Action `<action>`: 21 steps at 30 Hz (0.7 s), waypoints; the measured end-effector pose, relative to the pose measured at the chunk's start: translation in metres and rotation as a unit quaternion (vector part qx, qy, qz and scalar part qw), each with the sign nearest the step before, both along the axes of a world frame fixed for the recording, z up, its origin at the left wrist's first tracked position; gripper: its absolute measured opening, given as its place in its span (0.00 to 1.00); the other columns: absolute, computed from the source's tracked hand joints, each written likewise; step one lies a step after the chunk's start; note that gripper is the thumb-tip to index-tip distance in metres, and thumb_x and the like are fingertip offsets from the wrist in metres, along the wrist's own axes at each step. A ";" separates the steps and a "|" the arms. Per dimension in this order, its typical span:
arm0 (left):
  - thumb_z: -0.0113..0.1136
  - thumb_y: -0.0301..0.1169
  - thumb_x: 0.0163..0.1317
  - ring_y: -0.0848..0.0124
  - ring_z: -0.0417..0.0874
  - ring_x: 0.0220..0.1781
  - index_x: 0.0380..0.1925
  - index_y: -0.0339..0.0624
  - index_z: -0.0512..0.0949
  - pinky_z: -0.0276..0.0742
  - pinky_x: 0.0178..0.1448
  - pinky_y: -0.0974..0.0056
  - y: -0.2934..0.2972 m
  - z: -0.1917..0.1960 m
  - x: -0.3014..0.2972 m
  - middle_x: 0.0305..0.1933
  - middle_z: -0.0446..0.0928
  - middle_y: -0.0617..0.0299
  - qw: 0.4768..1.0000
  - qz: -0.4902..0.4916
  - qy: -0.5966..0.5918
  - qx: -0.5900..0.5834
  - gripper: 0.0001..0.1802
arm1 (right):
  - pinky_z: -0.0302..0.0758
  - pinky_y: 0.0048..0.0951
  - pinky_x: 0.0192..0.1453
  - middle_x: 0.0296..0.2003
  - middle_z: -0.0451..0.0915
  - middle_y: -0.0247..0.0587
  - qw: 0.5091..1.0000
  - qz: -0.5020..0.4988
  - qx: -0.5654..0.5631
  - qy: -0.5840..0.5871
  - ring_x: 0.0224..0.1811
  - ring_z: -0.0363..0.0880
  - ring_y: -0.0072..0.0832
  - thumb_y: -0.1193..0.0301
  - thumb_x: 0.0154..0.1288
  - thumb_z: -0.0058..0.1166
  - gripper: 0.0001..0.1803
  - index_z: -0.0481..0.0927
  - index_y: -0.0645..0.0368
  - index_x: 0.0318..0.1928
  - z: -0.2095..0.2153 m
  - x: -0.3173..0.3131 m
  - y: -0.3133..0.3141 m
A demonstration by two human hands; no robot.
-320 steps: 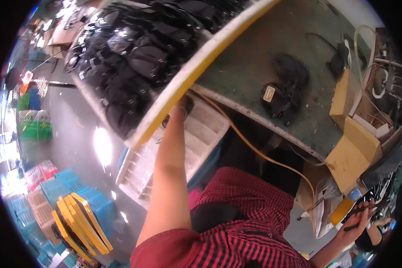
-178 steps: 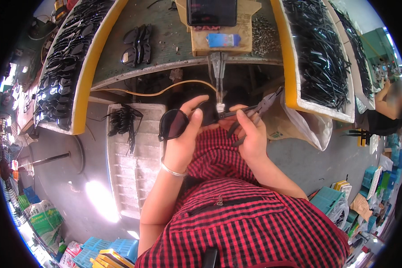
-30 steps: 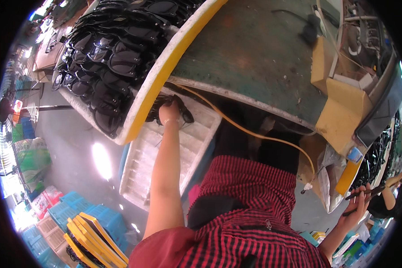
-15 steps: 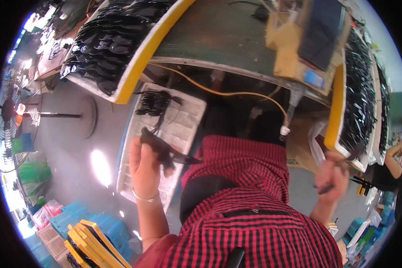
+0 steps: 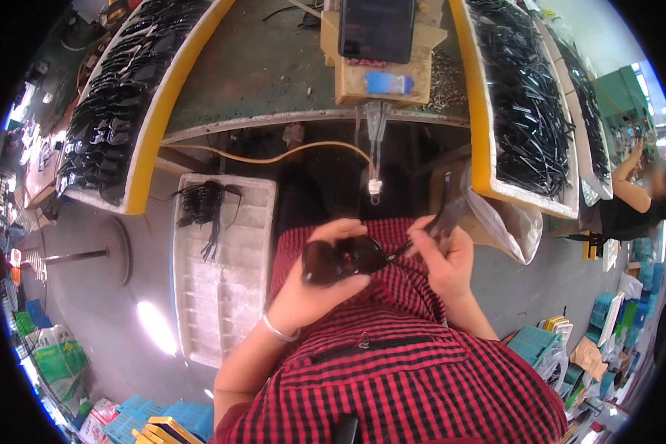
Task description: The person repeatedly picks up sunglasses frames and arms from trays, uses pliers to attach the arms to the frames, and places the assembled sunglasses into a tray. The process is repeated multiple times throughout the clip.
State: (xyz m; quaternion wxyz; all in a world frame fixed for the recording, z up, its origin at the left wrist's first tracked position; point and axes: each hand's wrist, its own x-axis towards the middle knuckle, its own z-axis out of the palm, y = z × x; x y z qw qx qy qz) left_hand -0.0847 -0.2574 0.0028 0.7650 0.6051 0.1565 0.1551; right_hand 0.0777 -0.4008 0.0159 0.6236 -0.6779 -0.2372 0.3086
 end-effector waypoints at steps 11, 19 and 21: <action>0.46 0.35 0.75 0.65 0.80 0.53 0.59 0.34 0.69 0.84 0.53 0.57 0.005 -0.024 0.054 0.51 0.77 0.52 0.966 0.147 0.040 -0.207 0.20 | 0.77 0.23 0.41 0.32 0.82 0.39 0.993 -0.088 0.077 0.031 0.33 0.81 0.23 0.74 0.71 0.53 0.07 0.76 0.65 0.45 -0.044 0.015 0.028; 0.50 0.38 0.74 0.68 0.79 0.51 0.56 0.36 0.73 0.84 0.52 0.57 0.017 -0.016 0.061 0.49 0.76 0.56 0.972 0.162 0.026 -0.167 0.19 | 0.80 0.29 0.45 0.38 0.83 0.45 0.989 -0.093 0.105 0.038 0.38 0.84 0.30 0.74 0.72 0.51 0.09 0.74 0.66 0.48 -0.043 0.013 0.037; 0.50 0.38 0.74 0.68 0.79 0.51 0.56 0.36 0.73 0.84 0.52 0.57 0.017 -0.017 0.061 0.50 0.76 0.56 0.972 0.162 0.020 -0.167 0.19 | 0.81 0.30 0.46 0.38 0.82 0.46 0.989 -0.086 0.117 0.033 0.38 0.84 0.30 0.74 0.72 0.50 0.09 0.74 0.66 0.48 -0.044 0.014 0.037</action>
